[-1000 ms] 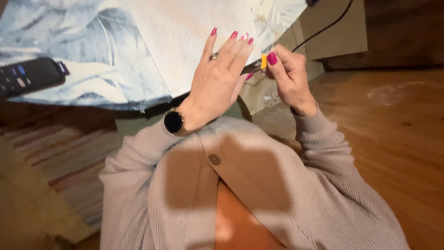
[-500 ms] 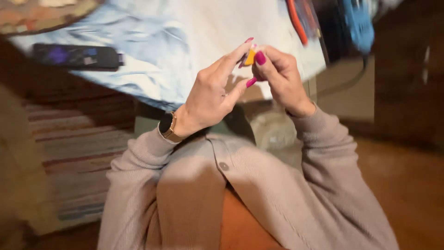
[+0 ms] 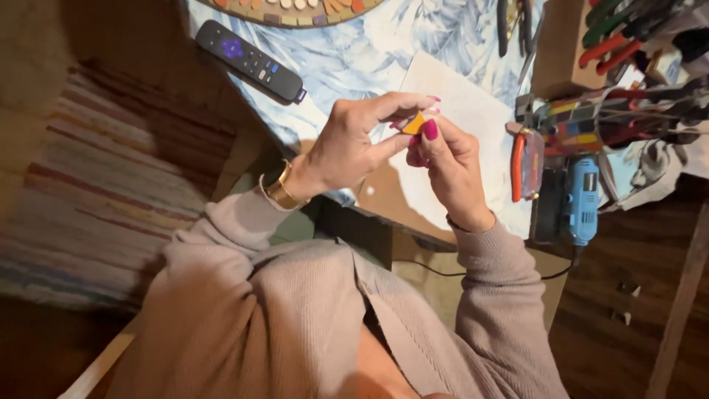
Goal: Sanding the edges of a small triangular mosaic tile.
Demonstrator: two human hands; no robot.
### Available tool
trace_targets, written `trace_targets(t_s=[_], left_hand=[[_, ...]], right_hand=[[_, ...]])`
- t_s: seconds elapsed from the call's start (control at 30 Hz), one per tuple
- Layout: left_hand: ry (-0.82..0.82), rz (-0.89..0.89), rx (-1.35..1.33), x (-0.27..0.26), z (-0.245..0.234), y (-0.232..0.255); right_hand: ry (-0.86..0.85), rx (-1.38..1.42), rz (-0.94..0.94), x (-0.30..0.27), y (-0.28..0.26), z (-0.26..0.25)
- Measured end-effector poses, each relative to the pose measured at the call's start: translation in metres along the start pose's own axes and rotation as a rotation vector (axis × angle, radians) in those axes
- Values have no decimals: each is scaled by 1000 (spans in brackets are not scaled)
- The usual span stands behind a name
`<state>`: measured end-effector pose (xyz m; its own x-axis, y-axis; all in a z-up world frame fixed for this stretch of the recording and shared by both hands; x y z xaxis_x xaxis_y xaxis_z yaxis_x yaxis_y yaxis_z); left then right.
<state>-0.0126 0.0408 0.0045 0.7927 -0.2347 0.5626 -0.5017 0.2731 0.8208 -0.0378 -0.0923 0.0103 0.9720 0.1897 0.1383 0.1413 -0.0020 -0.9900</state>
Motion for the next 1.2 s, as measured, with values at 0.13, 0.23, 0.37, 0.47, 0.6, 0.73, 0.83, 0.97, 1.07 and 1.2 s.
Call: trace_targets(t_s=[0.13, 0.23, 0.37, 0.47, 0.6, 0.73, 0.83, 0.97, 1.07, 1.2], left_hand=[[-10, -5, 18, 0, -2, -2], [-93, 42, 142, 2, -7, 2], [-106, 2, 123, 2, -9, 2], [-112, -12, 114, 1, -10, -1], [-125, -6, 110, 0, -10, -3], [-132, -22, 89, 0, -10, -1], [-128, -17, 87, -1, -11, 0], [-145, -5, 114, -3, -11, 0], [-139, 8, 48, -2, -11, 0], [-129, 41, 11, -3, -9, 0]], right_hand=[[18, 21, 29, -1, 4, -6], [-71, 51, 204, 0, 3, -6], [-72, 88, 212, 0, 6, -5], [-59, 168, 226, -3, 14, -10], [-45, 290, 258, -3, 14, -9], [-74, 278, 245, -4, 16, -10], [-62, 270, 246, -4, 16, -9], [-36, 271, 259, -6, 18, -10], [6, 131, 197, -4, 23, -10], [-8, -147, 49, 1, 3, 3]])
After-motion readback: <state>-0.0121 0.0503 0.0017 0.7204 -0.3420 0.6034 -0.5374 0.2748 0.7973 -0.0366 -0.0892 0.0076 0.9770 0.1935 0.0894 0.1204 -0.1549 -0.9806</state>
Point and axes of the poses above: each hand's wrist, its own x-axis towards the middle knuckle, its own z-axis out of the palm, y = z × x, the point moved 3 cm from there along x, towards the middle knuckle, and after that the axes turned 1 degree about -y, right-handed, at the moved point
